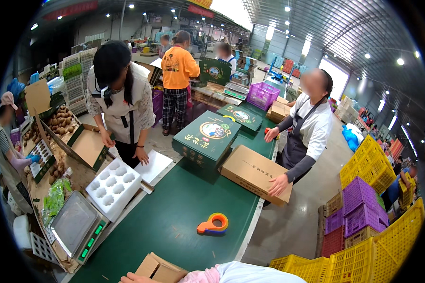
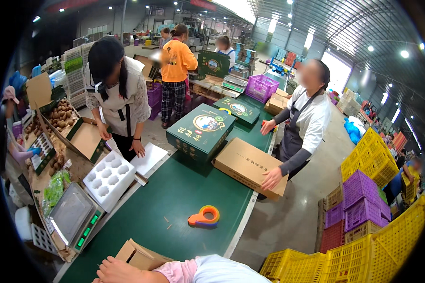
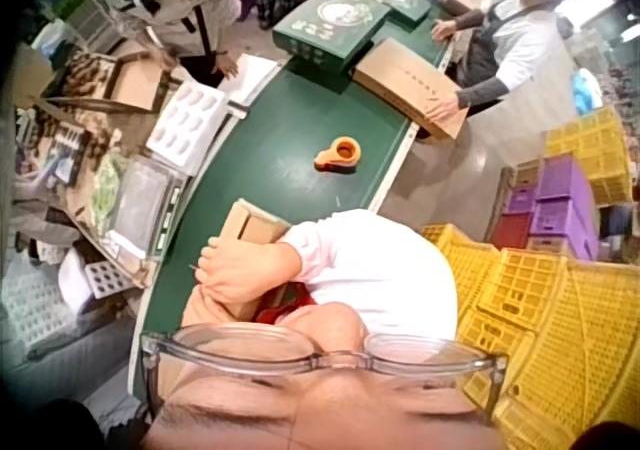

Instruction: The person assembles flat cardboard boxes by folding and taping them into rectangular containers. They repeatedly pick up box blanks, fold the sides, and secure them with tape, then place the finished boxes on the table.

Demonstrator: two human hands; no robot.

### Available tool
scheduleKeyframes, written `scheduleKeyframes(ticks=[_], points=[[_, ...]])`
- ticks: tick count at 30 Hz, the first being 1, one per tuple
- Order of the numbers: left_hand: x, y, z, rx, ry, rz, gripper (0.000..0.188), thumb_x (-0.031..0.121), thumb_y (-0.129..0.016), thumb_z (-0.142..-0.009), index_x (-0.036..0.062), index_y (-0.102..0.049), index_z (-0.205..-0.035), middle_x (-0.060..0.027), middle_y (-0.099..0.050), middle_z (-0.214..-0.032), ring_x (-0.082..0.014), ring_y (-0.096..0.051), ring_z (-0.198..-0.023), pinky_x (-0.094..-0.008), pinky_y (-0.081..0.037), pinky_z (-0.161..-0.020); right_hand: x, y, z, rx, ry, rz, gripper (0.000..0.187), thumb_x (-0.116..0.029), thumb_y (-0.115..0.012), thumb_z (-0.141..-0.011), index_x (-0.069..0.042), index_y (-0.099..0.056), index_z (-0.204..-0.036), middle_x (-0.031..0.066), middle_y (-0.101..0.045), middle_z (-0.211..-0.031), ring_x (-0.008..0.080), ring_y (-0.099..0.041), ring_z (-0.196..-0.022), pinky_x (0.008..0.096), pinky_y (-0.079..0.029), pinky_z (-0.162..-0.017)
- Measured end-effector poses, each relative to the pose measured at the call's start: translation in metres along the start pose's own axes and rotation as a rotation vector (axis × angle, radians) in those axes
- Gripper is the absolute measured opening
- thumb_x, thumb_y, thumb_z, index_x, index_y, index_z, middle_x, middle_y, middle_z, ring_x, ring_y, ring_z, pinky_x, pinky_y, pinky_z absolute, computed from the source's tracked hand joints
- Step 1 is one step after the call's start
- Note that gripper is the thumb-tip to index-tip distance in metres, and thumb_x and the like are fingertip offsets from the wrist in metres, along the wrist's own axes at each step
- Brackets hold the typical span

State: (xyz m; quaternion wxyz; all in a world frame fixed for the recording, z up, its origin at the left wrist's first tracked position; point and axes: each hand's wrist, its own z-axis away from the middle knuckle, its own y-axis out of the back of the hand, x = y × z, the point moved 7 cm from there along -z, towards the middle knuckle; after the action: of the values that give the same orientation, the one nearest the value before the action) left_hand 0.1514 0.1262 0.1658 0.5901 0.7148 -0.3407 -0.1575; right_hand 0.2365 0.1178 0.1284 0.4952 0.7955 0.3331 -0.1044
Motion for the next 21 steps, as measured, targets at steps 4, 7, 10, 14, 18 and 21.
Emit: scheduleKeyframes(ticks=[4, 7, 10, 14, 18, 21], points=[[-0.016, -0.002, -0.004, 0.003, 0.012, 0.011, 0.027, 0.021, -0.045, -0.093, 0.0025, -0.060, -0.105, -0.0144, -0.063, -0.096, -0.0313, -0.058, -0.089, -0.0395, -0.044, -0.079, 0.000, -0.007, -0.013, -0.042, 0.041, 0.012, 0.026, -0.025, -0.049, -0.084, -0.004, -0.059, -0.071, 0.0104, -0.057, -0.068, 0.0258, -0.054, -0.067, 0.0373, -0.040, -0.065], [-0.020, -0.006, -0.010, -0.023, 0.017, 0.012, 0.028, 0.021, -0.044, -0.093, 0.0022, -0.060, -0.105, -0.0145, -0.063, -0.097, -0.0317, -0.058, -0.089, -0.0394, -0.043, -0.079, 0.006, -0.009, -0.018, -0.018, -0.006, 0.027, 0.027, -0.025, -0.049, -0.083, -0.004, -0.059, -0.070, 0.0109, -0.057, -0.068, 0.0261, -0.054, -0.067, 0.0377, -0.040, -0.065], [-0.020, -0.007, -0.015, -0.041, 0.042, 0.016, 0.028, 0.021, -0.044, -0.093, 0.0021, -0.060, -0.105, -0.0144, -0.063, -0.097, -0.0318, -0.058, -0.090, -0.0395, -0.043, -0.080, 0.011, -0.013, -0.020, -0.012, -0.027, 0.002, 0.027, -0.025, -0.049, -0.083, -0.003, -0.060, -0.070, 0.0113, -0.058, -0.068, 0.0265, -0.055, -0.067, 0.0381, -0.040, -0.066], [-0.025, -0.010, -0.016, -0.027, 0.025, 0.018, 0.028, 0.021, -0.044, -0.093, 0.0022, -0.060, -0.105, -0.0144, -0.063, -0.097, -0.0318, -0.058, -0.090, -0.0396, -0.043, -0.080, 0.011, -0.013, -0.023, -0.012, -0.013, 0.002, 0.028, -0.025, -0.050, -0.083, -0.003, -0.060, -0.070, 0.0118, -0.058, -0.069, 0.0269, -0.055, -0.068, 0.0384, -0.041, -0.066], [-0.032, -0.017, -0.008, 0.013, 0.025, 0.003, 0.028, 0.021, -0.044, -0.093, 0.0023, -0.061, -0.104, -0.0142, -0.063, -0.096, -0.0316, -0.058, -0.090, -0.0394, -0.044, -0.080, 0.007, -0.012, -0.023, -0.039, -0.001, 0.020, 0.028, -0.025, -0.050, -0.082, -0.003, -0.061, -0.068, 0.0120, -0.059, -0.069, 0.0267, -0.055, -0.068, 0.0383, -0.041, -0.066], [-0.039, -0.031, -0.003, 0.054, 0.008, -0.013, 0.027, 0.021, -0.044, -0.093, 0.0025, -0.061, -0.104, -0.0140, -0.063, -0.095, -0.0315, -0.058, -0.089, -0.0390, -0.044, -0.080, 0.004, -0.003, -0.021, -0.025, 0.016, 0.021, 0.029, -0.026, -0.051, -0.081, -0.004, -0.061, -0.064, 0.0118, -0.059, -0.068, 0.0264, -0.055, -0.067, 0.0384, -0.041, -0.065]])
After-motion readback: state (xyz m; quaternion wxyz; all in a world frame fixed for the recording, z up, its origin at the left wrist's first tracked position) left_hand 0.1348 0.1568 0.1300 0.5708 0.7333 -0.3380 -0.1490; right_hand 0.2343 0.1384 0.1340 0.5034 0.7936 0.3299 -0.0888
